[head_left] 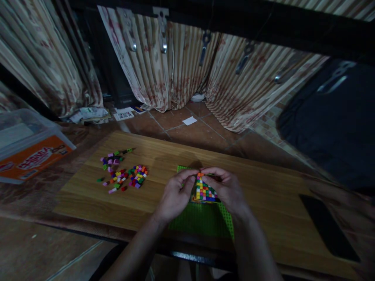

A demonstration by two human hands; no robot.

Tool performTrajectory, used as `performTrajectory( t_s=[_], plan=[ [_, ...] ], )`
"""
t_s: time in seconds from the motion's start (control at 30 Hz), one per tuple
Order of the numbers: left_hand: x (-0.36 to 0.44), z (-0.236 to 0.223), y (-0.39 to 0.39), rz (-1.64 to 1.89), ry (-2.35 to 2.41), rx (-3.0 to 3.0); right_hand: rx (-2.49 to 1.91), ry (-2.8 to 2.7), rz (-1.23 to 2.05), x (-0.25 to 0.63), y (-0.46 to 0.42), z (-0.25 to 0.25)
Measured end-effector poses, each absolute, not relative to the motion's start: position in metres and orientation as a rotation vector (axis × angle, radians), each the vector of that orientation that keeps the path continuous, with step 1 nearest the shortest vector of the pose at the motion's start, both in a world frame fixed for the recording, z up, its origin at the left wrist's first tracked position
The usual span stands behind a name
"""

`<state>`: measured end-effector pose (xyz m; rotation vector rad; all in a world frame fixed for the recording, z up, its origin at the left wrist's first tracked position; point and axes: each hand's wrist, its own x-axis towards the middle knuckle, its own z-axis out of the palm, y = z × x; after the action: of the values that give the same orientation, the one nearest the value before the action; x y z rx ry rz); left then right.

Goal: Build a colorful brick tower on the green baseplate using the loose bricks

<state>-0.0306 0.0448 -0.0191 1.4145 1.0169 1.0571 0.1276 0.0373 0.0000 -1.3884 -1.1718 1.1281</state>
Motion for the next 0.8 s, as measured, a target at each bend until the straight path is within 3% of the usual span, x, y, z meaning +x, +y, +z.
performTrajectory(
  t_s=[0.8],
  plan=[
    [-0.030,-0.018,0.039,1.063,1.082,2.249,-1.427,-1.072,1.186,0.126,0.040,-0.002]
  ],
)
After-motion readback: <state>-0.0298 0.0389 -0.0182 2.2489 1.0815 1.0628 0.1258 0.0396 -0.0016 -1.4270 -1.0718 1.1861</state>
